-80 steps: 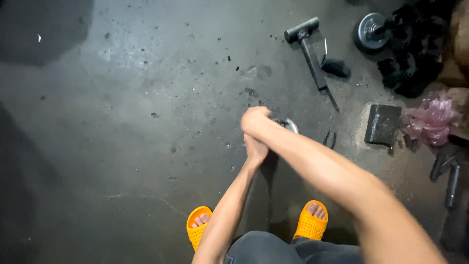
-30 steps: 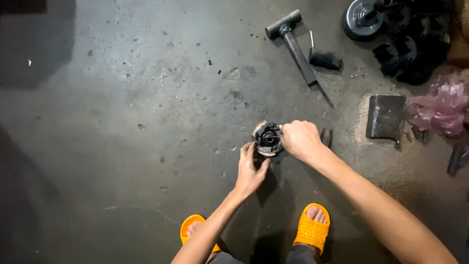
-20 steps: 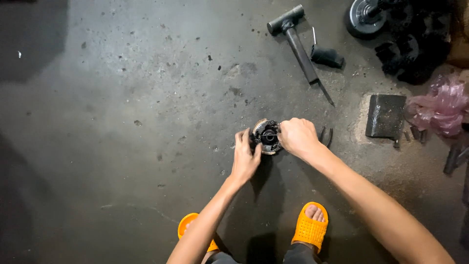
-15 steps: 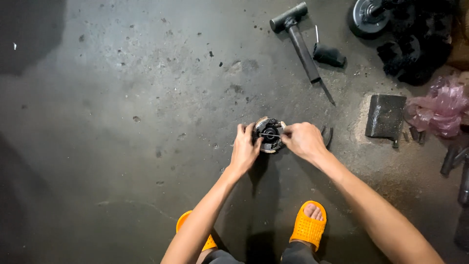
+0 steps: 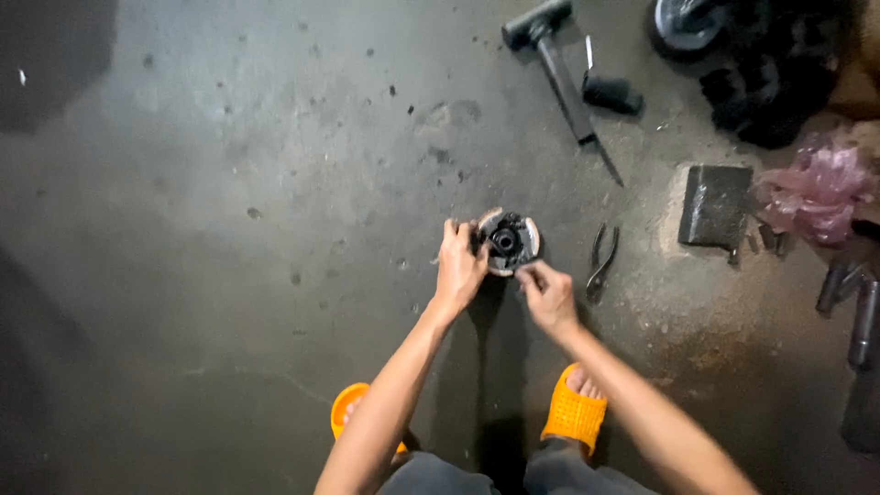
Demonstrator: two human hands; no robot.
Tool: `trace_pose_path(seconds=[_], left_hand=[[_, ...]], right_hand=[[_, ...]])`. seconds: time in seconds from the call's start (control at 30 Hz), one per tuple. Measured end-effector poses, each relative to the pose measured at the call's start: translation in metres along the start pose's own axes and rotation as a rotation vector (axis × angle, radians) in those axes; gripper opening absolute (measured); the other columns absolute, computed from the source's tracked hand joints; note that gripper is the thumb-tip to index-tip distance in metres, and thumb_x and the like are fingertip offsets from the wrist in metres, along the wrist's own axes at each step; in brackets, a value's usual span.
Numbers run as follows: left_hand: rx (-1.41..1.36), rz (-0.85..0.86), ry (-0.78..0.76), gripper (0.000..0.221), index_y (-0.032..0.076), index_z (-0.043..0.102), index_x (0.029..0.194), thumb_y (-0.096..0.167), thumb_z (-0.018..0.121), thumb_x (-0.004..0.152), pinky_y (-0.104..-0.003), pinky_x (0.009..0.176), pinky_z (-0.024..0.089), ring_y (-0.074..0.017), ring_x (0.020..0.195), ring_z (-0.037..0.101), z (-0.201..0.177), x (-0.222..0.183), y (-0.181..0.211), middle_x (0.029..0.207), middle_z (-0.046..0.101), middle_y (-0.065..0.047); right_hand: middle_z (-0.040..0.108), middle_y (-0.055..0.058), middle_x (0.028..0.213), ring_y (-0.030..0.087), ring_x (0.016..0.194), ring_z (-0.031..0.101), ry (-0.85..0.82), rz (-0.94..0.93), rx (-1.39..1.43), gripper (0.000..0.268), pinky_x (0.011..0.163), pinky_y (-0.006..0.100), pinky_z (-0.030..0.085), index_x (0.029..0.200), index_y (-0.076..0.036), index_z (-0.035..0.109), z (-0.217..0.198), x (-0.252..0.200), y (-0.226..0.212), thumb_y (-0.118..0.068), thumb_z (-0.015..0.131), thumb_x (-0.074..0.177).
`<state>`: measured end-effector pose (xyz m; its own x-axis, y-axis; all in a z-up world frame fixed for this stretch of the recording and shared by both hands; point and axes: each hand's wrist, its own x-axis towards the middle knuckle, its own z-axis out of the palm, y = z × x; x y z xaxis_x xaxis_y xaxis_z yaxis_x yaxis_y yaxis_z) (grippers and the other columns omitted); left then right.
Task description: Assembling the internal components of a motorcycle centrifugal clutch on the floor.
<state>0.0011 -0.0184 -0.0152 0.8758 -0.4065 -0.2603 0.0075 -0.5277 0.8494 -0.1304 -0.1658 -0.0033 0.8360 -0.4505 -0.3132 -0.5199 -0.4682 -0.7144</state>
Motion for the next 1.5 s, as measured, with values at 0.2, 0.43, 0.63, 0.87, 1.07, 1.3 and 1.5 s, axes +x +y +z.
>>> trace_pose_path(seconds=[0.2,0.43,0.63,0.87,1.07,1.3,1.5], left_hand=[[0.019,-0.01,-0.093,0.041,-0.001,0.06,0.115,0.012,0.077,0.08,-0.055,0.082,0.058,-0.0512,0.094,0.064,-0.022,0.003,0.015,0.104,0.049,-0.019],[0.132,0.041,-0.165,0.048,-0.003,0.059,0.12,0.008,0.081,0.078,-0.054,0.086,0.058,-0.0505,0.1,0.064,-0.013,0.017,0.008,0.107,0.051,-0.022],[0.015,-0.011,-0.125,0.041,0.0,0.065,0.112,0.013,0.082,0.077,-0.054,0.083,0.058,-0.0505,0.093,0.064,-0.013,0.018,0.0,0.101,0.051,-0.019],[-0.033,0.006,-0.079,0.045,-0.001,0.066,0.118,0.012,0.082,0.078,-0.053,0.079,0.058,-0.0492,0.089,0.065,-0.011,0.013,-0.003,0.098,0.049,-0.017],[-0.066,0.033,-0.04,0.042,-0.001,0.067,0.115,0.011,0.081,0.078,-0.05,0.073,0.059,-0.0455,0.083,0.066,-0.012,0.012,0.0,0.094,0.048,-0.016],[-0.063,0.072,-0.019,0.04,-0.001,0.065,0.115,0.011,0.079,0.08,-0.053,0.069,0.058,-0.0478,0.08,0.065,-0.014,0.01,0.001,0.093,0.047,-0.016],[-0.069,0.076,0.008,0.037,0.001,0.067,0.111,0.014,0.081,0.079,-0.048,0.071,0.059,-0.0432,0.081,0.067,-0.01,0.015,-0.008,0.094,0.048,-0.013]], right_hand=[[0.074,0.009,0.068,0.031,0.073,0.074,0.045,-0.015,-0.125,0.006,0.064,0.04,0.057,0.093,-0.015,0.079,-0.023,-0.002,-0.057,-0.014,0.073,0.091],[0.075,0.008,0.068,0.023,0.068,0.075,-0.101,0.158,-0.151,0.012,0.065,0.036,0.057,0.094,-0.009,0.081,-0.039,0.022,-0.08,-0.014,0.071,0.089],[0.078,0.013,0.086,0.038,0.083,0.076,-0.25,-0.012,-0.628,0.02,0.074,0.05,0.06,0.1,-0.02,0.079,-0.044,0.046,-0.073,-0.03,0.065,0.092],[0.067,0.007,0.065,0.014,0.057,0.057,-0.124,0.475,0.252,0.015,0.056,0.026,0.045,0.097,-0.002,0.077,-0.006,0.011,-0.053,-0.014,0.069,0.094],[0.074,0.013,0.067,0.022,0.063,0.073,-0.189,0.405,-0.021,0.014,0.06,0.037,0.053,0.096,-0.007,0.08,-0.031,0.037,-0.076,-0.015,0.071,0.089],[0.059,0.004,0.06,0.011,0.055,0.052,0.007,0.5,0.373,0.015,0.051,0.023,0.041,0.094,0.0,0.075,0.001,0.002,-0.071,-0.011,0.066,0.091],[0.071,0.012,0.064,0.016,0.056,0.064,-0.042,0.418,0.187,0.013,0.054,0.031,0.049,0.095,-0.001,0.078,0.009,0.023,-0.031,-0.011,0.074,0.089]])
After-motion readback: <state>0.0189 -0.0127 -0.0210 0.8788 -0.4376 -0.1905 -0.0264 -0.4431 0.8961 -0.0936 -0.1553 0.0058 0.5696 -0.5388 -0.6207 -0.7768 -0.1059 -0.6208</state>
